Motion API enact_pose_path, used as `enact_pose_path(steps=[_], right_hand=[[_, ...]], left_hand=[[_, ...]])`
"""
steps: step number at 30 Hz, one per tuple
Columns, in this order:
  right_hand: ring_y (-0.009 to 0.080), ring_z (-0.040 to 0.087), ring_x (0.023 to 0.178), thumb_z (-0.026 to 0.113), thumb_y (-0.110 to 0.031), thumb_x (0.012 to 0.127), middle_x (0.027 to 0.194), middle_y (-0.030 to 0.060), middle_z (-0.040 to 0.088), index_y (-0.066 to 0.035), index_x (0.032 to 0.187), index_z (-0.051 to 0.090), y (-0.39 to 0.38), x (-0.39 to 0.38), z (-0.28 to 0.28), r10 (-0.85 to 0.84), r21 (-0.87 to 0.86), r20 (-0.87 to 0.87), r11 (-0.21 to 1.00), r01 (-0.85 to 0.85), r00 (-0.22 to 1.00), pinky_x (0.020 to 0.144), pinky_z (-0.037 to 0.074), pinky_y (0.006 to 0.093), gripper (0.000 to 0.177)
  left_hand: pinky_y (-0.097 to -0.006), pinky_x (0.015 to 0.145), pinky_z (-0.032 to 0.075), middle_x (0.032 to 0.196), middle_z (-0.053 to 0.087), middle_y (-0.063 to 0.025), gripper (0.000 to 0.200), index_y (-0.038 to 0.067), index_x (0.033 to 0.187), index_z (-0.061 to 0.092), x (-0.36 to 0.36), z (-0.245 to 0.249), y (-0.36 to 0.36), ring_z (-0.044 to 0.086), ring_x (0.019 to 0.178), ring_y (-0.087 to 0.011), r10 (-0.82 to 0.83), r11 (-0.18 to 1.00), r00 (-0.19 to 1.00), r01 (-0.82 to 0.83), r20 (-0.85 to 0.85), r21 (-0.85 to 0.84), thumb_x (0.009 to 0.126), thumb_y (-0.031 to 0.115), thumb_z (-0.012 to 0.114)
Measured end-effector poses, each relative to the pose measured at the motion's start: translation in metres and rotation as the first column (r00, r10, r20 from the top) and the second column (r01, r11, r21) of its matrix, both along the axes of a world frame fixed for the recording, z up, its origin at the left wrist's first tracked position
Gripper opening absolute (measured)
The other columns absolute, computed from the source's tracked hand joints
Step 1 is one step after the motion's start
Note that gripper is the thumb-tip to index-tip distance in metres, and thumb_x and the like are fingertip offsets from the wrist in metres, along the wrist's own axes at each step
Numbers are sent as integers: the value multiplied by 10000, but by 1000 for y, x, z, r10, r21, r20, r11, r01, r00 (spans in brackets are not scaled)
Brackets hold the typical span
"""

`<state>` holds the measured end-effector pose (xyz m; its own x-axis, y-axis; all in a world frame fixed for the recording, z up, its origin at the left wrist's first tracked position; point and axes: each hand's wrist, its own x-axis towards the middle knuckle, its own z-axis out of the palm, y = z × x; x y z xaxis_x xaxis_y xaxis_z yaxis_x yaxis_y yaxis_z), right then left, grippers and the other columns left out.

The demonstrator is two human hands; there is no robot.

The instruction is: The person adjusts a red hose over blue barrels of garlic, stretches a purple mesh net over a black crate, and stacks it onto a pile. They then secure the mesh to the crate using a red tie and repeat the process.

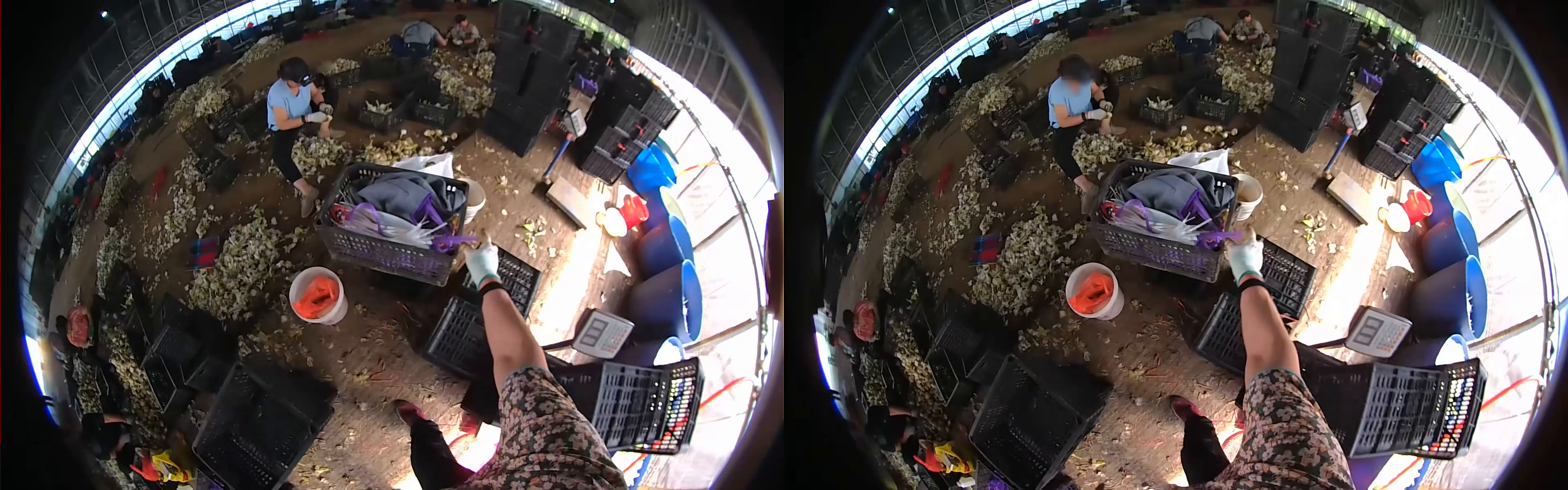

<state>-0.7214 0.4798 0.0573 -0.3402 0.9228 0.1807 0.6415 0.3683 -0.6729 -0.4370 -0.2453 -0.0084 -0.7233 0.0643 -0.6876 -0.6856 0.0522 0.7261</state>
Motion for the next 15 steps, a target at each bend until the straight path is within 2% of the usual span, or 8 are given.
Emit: enact_pose_path(steps=[1, 2, 3, 5, 8, 11, 12, 15], right_hand=[[351, 651, 850, 740, -277, 693, 855, 213, 665, -103, 1125, 622, 0, -4, 17, 59, -98, -130, 993, -72, 990, 779, 514, 438, 481], [342, 661, 797, 708, -300, 708, 763, 204, 669, -66, 912, 697, 30, -14, -19, 131, -96, -10, 987, -131, 991, 758, 521, 423, 310], [350, 656, 807, 685, -321, 723, 793, 208, 668, -59, 836, 698, 38, -15, -20, 145, -44, 108, 989, -141, 983, 759, 519, 419, 286], [356, 649, 832, 629, -376, 762, 835, 207, 666, -57, 788, 691, 47, -8, -7, 149, 81, 244, 982, -173, 958, 757, 514, 416, 326], [282, 646, 709, 639, -170, 822, 773, 157, 666, -21, 827, 664, 23, 30, 92, 126, 125, -147, 986, -108, 981, 662, 501, 365, 151], [99, 562, 623, 590, -26, 851, 729, 56, 656, 11, 863, 647, -11, 74, 186, 94, -50, -608, 987, -156, 788, 571, 454, 239, 69], [90, 559, 647, 567, -18, 868, 745, 39, 649, 20, 861, 630, -37, 85, 219, 118, -120, -590, 965, -231, 798, 567, 450, 231, 74], [161, 619, 691, 665, 33, 754, 793, 74, 658, -36, 805, 653, -115, 102, 251, 588, -1, -492, 737, -675, 642, 598, 506, 288, 86]], left_hand=[[-315, 803, 513, 962, 551, -46, 409, 73, 1331, 456, -55, 80, 67, 538, 837, -141, -44, 997, 995, 50, 94, -58, 934, 71, 553], [-355, 882, 500, 1027, 541, -50, 405, 74, 1350, 441, -74, 39, 55, 542, 926, -156, 195, 760, 928, -347, 316, 550, 952, 62, 513], [-369, 900, 491, 1107, 548, -42, 345, 47, 1311, 477, -87, 23, 63, 543, 992, -173, -261, 964, 960, 265, -99, 35, 968, 76, 489], [-351, 854, 508, 1121, 586, -68, 278, 22, 1228, 549, -153, 123, 169, 572, 965, -170, -224, 951, 945, 265, -236, 160, 960, 84, 507], [-281, 631, 485, 974, 584, -85, 601, 44, 1320, 423, -212, 90, 214, 589, 723, -187, -597, 801, 660, 465, -456, -376, 788, 90, 700], [-310, 796, 512, 1202, 527, -187, 726, -2, 1330, 417, -276, 193, 344, 593, 985, -305, -700, 711, 383, 447, -603, -543, 715, 124, 783], [-365, 907, 469, 1238, 502, -183, 754, -14, 1321, 424, -290, 229, 389, 559, 1062, -304, -694, 712, 153, 290, -704, -639, 682, 103, 805], [-381, 928, 455, 1252, 501, -174, 735, 17, 1324, 434, -310, 286, 475, 509, 1144, -336, -534, 777, -36, 373, -845, -507, 690, 113, 794]])
